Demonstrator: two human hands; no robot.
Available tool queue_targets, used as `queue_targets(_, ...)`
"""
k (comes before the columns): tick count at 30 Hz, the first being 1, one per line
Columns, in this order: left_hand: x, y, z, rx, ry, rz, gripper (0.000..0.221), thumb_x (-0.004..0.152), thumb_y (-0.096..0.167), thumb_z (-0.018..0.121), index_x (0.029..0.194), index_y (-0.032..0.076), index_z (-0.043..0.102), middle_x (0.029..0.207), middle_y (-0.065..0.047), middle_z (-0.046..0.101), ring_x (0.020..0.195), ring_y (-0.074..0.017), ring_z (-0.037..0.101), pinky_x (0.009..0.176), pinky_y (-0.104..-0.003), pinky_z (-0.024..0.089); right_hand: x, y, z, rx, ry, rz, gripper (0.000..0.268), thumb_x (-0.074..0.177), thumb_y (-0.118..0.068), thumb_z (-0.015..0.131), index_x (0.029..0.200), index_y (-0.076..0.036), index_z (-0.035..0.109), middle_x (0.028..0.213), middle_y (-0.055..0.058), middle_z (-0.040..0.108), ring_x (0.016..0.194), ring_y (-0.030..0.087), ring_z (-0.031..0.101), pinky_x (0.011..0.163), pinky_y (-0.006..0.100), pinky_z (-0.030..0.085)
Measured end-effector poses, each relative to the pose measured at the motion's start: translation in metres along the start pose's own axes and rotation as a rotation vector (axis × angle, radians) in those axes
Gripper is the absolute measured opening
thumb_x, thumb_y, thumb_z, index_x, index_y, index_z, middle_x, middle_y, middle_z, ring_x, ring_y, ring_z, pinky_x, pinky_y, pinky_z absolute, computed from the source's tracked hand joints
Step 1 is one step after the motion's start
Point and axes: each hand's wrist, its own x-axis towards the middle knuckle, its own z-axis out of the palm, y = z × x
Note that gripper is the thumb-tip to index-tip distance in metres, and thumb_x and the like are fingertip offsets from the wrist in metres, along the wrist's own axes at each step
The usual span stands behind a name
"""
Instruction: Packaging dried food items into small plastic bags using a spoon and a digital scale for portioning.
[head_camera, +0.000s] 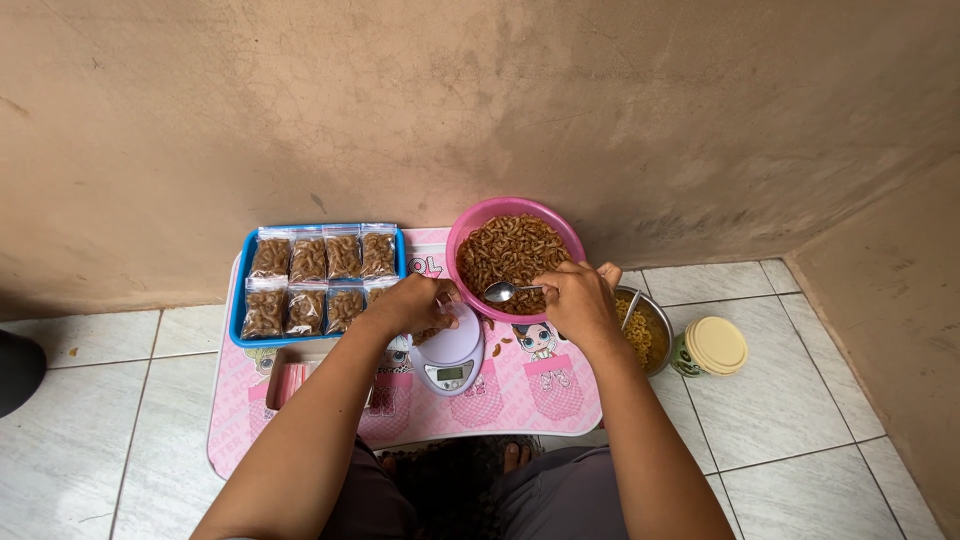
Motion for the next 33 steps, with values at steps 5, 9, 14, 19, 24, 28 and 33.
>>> queue_targets(5, 0.015, -0.008, 0.018, 0.139, -0.004, 0.026, 0.042, 0.082, 0.023, 0.080, 0.123, 0.016, 0.072, 0.110, -0.005, 0.078, 0.106, -0.0324, 0.073, 0.094, -0.045, 0.057, -0.004, 0.007, -0.002, -0.005, -0.033, 0.031, 0.019, 0.087, -0.021, 0.065, 0.094, -0.033, 0.079, 0.085, -0.001, 0.072, 0.092, 0.024, 0.067, 0.095, 0.046, 0.031)
queue_targets(9, 0.017, -0.004, 0.030, 0.149, -0.002, 0.043, 0.042, 0.085, 0.024, 0.080, 0.125, 0.017, 0.071, 0.113, -0.008, 0.077, 0.108, -0.0344, 0.072, 0.097, -0.046, 0.056, -0.007, 0.004, -0.006, 0.002, -0.051, 0.028, 0.020, 0.088, -0.021, 0.066, 0.095, -0.033, 0.080, 0.086, 0.000, 0.072, 0.093, 0.024, 0.067, 0.095, 0.046, 0.032)
queue_targets(14, 0.011, 0.000, 0.029, 0.141, -0.003, 0.059, 0.042, 0.085, 0.022, 0.079, 0.124, 0.012, 0.068, 0.114, -0.011, 0.077, 0.109, -0.0395, 0.071, 0.100, -0.052, 0.054, -0.008, 0.010, -0.005, 0.009, -0.045, 0.022, 0.021, 0.087, -0.021, 0.066, 0.096, -0.035, 0.080, 0.086, -0.001, 0.072, 0.092, 0.023, 0.067, 0.095, 0.045, 0.031)
queue_targets(19, 0.019, -0.013, 0.043, 0.120, 0.016, 0.082, 0.047, 0.084, 0.027, 0.082, 0.122, 0.012, 0.059, 0.114, -0.010, 0.077, 0.110, -0.0384, 0.071, 0.101, -0.052, 0.053, -0.010, 0.012, -0.006, 0.018, -0.041, 0.025, 0.021, 0.087, -0.022, 0.066, 0.096, -0.035, 0.080, 0.086, -0.001, 0.073, 0.092, 0.023, 0.067, 0.095, 0.045, 0.031)
queue_targets(24, 0.024, -0.021, 0.055, 0.187, 0.017, 0.116, 0.055, 0.080, 0.037, 0.084, 0.117, 0.015, 0.048, 0.112, -0.007, 0.078, 0.109, -0.0366, 0.071, 0.099, -0.053, 0.053, -0.010, 0.018, -0.002, 0.035, -0.036, 0.030, 0.021, 0.088, -0.021, 0.067, 0.098, -0.035, 0.080, 0.088, -0.002, 0.073, 0.093, 0.022, 0.067, 0.095, 0.045, 0.030)
queue_targets(28, 0.022, -0.023, 0.050, 0.205, 0.001, 0.109, 0.062, 0.077, 0.041, 0.086, 0.118, 0.015, 0.047, 0.114, -0.009, 0.077, 0.111, -0.0369, 0.070, 0.100, -0.053, 0.053, -0.010, 0.020, -0.003, 0.042, -0.038, 0.040, 0.022, 0.087, -0.021, 0.067, 0.098, -0.035, 0.080, 0.088, -0.002, 0.073, 0.093, 0.022, 0.067, 0.096, 0.045, 0.030)
queue_targets(33, -0.014, -0.006, -0.003, -0.027, 0.078, 0.005, 0.047, 0.082, 0.023, 0.084, 0.119, 0.007, 0.059, 0.121, -0.016, 0.073, 0.118, -0.0383, 0.067, 0.101, -0.051, 0.052, -0.011, 0.021, -0.009, 0.067, -0.040, 0.062, 0.021, 0.088, -0.021, 0.067, 0.098, -0.034, 0.080, 0.088, 0.000, 0.074, 0.093, 0.024, 0.067, 0.095, 0.045, 0.031)
